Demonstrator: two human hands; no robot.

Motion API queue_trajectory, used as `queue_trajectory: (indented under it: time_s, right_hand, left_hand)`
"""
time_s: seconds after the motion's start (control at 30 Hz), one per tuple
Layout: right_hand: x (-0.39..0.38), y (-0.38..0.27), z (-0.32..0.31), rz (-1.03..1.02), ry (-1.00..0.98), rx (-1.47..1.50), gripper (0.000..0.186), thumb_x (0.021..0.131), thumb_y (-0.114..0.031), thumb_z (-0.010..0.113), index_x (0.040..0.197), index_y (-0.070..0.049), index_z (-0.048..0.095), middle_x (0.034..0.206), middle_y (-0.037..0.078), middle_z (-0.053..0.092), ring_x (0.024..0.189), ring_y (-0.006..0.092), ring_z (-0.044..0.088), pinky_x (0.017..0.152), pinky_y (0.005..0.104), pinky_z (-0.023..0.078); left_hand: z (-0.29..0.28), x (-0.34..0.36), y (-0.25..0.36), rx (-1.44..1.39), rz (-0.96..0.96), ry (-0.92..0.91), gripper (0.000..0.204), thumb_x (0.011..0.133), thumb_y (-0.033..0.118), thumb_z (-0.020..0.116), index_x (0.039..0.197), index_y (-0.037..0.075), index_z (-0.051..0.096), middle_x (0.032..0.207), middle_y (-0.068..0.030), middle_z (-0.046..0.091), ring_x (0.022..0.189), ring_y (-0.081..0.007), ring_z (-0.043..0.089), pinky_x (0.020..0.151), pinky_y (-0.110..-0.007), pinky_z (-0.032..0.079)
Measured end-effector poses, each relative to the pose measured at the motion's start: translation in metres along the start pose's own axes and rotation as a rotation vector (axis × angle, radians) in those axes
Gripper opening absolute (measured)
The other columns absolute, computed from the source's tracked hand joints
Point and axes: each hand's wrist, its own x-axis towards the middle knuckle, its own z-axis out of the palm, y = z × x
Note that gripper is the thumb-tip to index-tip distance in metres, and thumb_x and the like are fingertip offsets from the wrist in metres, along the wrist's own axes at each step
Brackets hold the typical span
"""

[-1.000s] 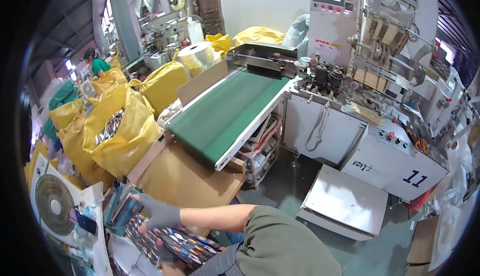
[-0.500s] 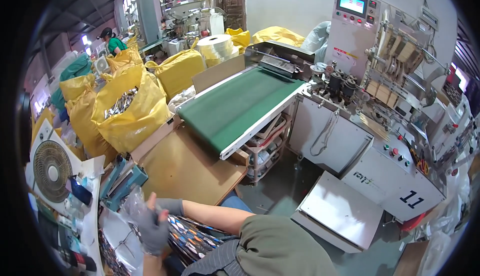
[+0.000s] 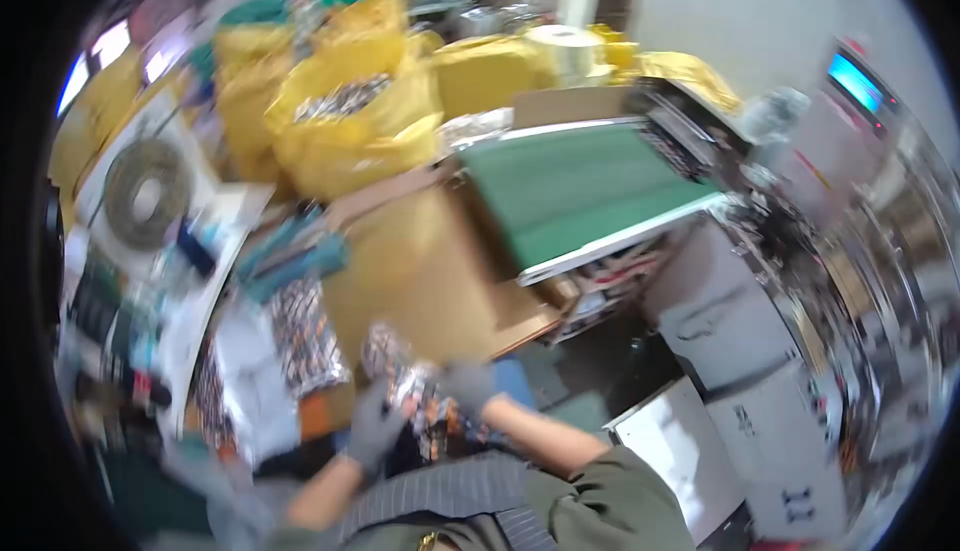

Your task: Packaging metal components into plastic bags and sealing them with a heat sealer.

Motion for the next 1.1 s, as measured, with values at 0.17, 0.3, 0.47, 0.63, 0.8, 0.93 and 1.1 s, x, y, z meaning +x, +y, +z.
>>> queue_trajectory:
  time_s: [0.17, 0.3, 0.47, 0.63, 0.8, 0.93, 1.1]
  right_hand:
    - [0.061, -0.068, -0.076, -0.451, 0.431, 0.273, 0.011, 0.076, 0.0, 0.06, 0.084, -0.007, 0.056, 0.06, 0.01, 0.057, 0.053, 0.0163, 0.06, 0.049, 0.029, 0.045]
    - [0.126, -0.104, -0.097, -0.438, 0.386, -0.339, 0.009, 0.074, -0.01, 0.059, 0.083, -0.009, 0.058, 0.072, 0.015, 0.062, 0.072, 0.0344, 0.062, 0.066, 0.0425, 0.048]
    - [0.151, -0.101, -0.135, -0.392, 0.353, -0.101, 0.01, 0.074, -0.009, 0.055, 0.081, -0.004, 0.061, 0.073, 0.016, 0.061, 0.07, 0.0285, 0.061, 0.064, 0.035, 0.046]
    - [0.196, -0.071, -0.135, -0.319, 0.217, 0.114, 0.02, 0.074, -0.017, 0.053, 0.083, -0.002, 0.062, 0.068, 0.015, 0.061, 0.062, 0.0274, 0.06, 0.063, 0.0338, 0.048]
    - [0.19, -0.075, -0.133, 0.072, -0.237, 0.234, 0.012, 0.075, -0.009, 0.052, 0.081, -0.001, 0.059, 0.063, 0.005, 0.055, 0.053, 0.0115, 0.052, 0.049, 0.0261, 0.042]
    - [0.176, -0.074, -0.158, -0.258, 0.117, 0.465, 0.013, 0.075, -0.008, 0.052, 0.083, 0.0, 0.057, 0.063, 0.006, 0.055, 0.055, 0.0126, 0.054, 0.051, 0.0257, 0.043]
    - [0.168, -0.075, -0.161, -0.34, 0.093, 0.205, 0.023, 0.075, -0.012, 0.057, 0.094, 0.0, 0.053, 0.074, 0.009, 0.057, 0.07, 0.017, 0.057, 0.065, 0.0281, 0.045]
  left_hand:
    - [-0.028, 0.129, 0.046, 0.295, 0.248, 0.31, 0.014, 0.079, 0.016, 0.06, 0.085, 0.006, 0.052, 0.063, -0.0105, 0.046, 0.059, -0.0209, 0.05, 0.057, -0.032, 0.041]
    - [-0.14, 0.189, -0.06, 1.009, 0.127, 0.031, 0.02, 0.075, 0.026, 0.06, 0.077, 0.008, 0.069, 0.077, -0.0185, 0.065, 0.069, -0.0309, 0.064, 0.061, -0.039, 0.049]
    - [-0.117, 0.188, 0.016, 0.75, 0.018, -0.104, 0.024, 0.082, 0.02, 0.049, 0.081, 0.001, 0.064, 0.057, -0.0143, 0.061, 0.045, -0.0206, 0.059, 0.051, -0.034, 0.048]
    - [-0.121, 0.198, 0.06, 0.684, -0.17, -0.186, 0.026, 0.082, 0.018, 0.047, 0.075, 0.0, 0.064, 0.056, -0.0089, 0.063, 0.045, -0.0154, 0.059, 0.047, -0.028, 0.047]
    - [-0.14, 0.197, 0.041, 0.946, 0.119, -0.259, 0.026, 0.082, 0.018, 0.048, 0.081, -0.002, 0.064, 0.057, -0.0091, 0.063, 0.046, -0.0128, 0.059, 0.046, -0.03, 0.047]
    - [-0.124, 0.187, 0.074, 0.366, 0.065, -0.013, 0.024, 0.084, 0.014, 0.046, 0.081, -0.004, 0.062, 0.061, -0.0088, 0.062, 0.05, -0.0148, 0.061, 0.046, -0.029, 0.047]
    - [-0.12, 0.189, 0.065, 0.572, 0.038, -0.142, 0.026, 0.088, 0.017, 0.047, 0.09, -0.004, 0.062, 0.061, -0.0056, 0.061, 0.05, -0.0103, 0.059, 0.046, -0.025, 0.045]
